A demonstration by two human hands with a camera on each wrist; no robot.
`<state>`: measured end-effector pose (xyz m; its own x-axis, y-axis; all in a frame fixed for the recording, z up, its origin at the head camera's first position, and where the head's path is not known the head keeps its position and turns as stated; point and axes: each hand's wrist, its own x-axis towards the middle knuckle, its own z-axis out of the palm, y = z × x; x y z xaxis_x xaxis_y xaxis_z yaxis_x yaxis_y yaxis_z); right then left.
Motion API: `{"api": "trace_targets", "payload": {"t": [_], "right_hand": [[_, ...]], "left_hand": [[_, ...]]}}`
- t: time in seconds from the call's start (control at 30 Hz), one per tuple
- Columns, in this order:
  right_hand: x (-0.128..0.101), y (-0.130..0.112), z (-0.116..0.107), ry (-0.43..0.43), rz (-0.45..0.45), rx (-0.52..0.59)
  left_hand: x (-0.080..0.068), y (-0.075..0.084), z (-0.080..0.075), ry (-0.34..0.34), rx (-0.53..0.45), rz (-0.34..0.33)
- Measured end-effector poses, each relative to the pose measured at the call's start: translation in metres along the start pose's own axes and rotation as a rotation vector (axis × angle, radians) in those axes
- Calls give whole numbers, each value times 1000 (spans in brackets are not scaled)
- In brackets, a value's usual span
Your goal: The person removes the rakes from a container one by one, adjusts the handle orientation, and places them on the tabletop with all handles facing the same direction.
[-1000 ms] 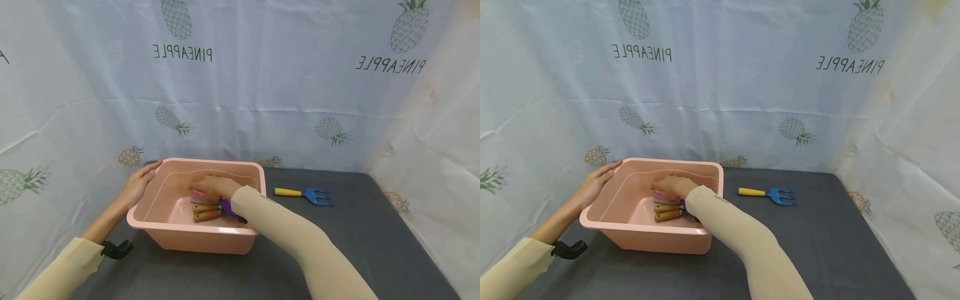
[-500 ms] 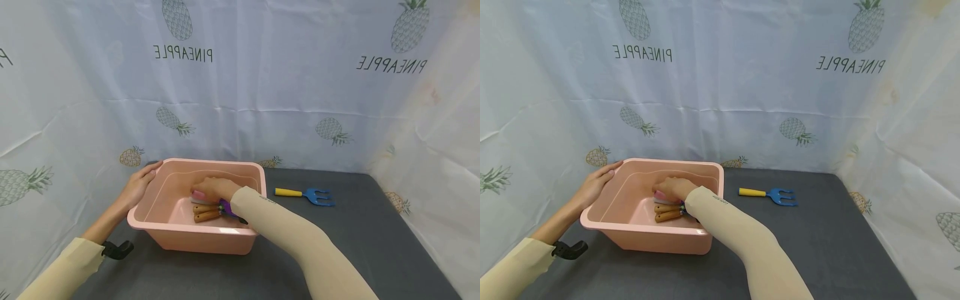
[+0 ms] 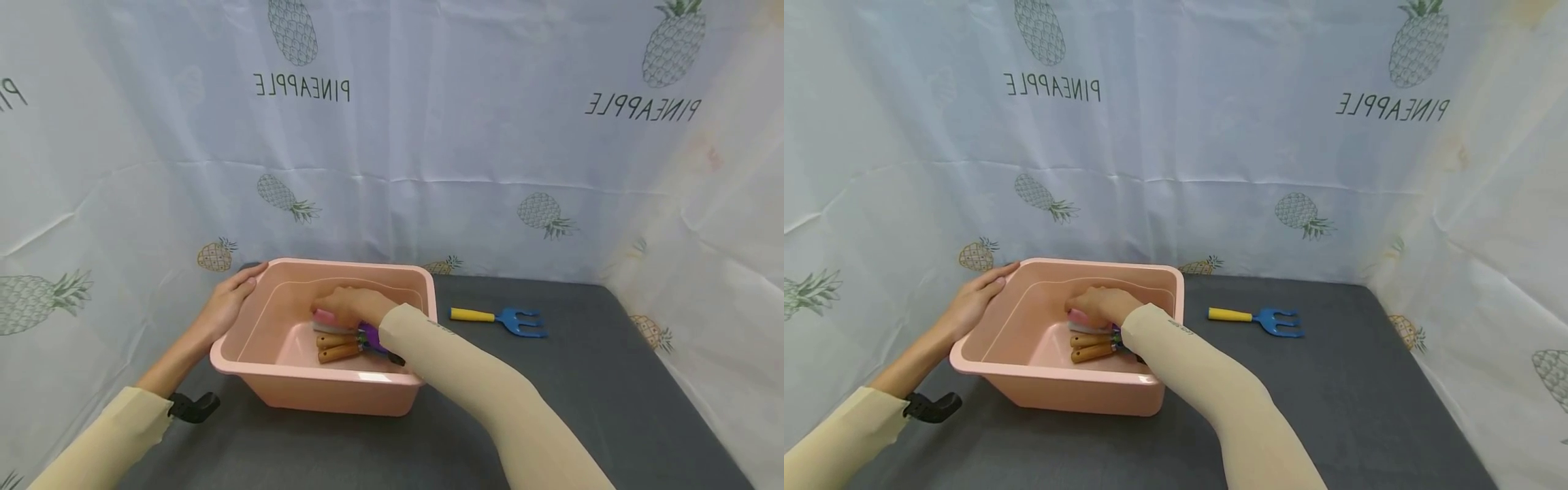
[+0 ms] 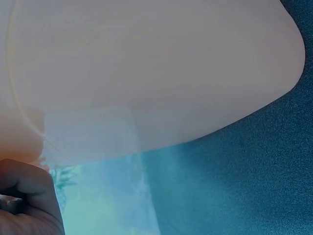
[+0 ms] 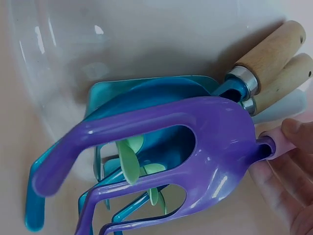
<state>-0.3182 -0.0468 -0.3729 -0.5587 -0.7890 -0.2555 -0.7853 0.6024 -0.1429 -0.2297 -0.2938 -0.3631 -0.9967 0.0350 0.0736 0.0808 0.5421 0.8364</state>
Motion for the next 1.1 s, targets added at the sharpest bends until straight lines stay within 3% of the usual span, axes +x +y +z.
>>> {"api": "trace_targets", "payload": {"t": [0.3,0.63,1.1], "right_hand": [[0,-1,-1,9,-38,-56],[0,-1,-3,-1,-14,-37],[0,5,-7,-11,-65,-68]], "left_hand": [[-1,0,0,0,1,-11],[-1,1,0,6,11,5],[0,0,0,1,7,1]]}}
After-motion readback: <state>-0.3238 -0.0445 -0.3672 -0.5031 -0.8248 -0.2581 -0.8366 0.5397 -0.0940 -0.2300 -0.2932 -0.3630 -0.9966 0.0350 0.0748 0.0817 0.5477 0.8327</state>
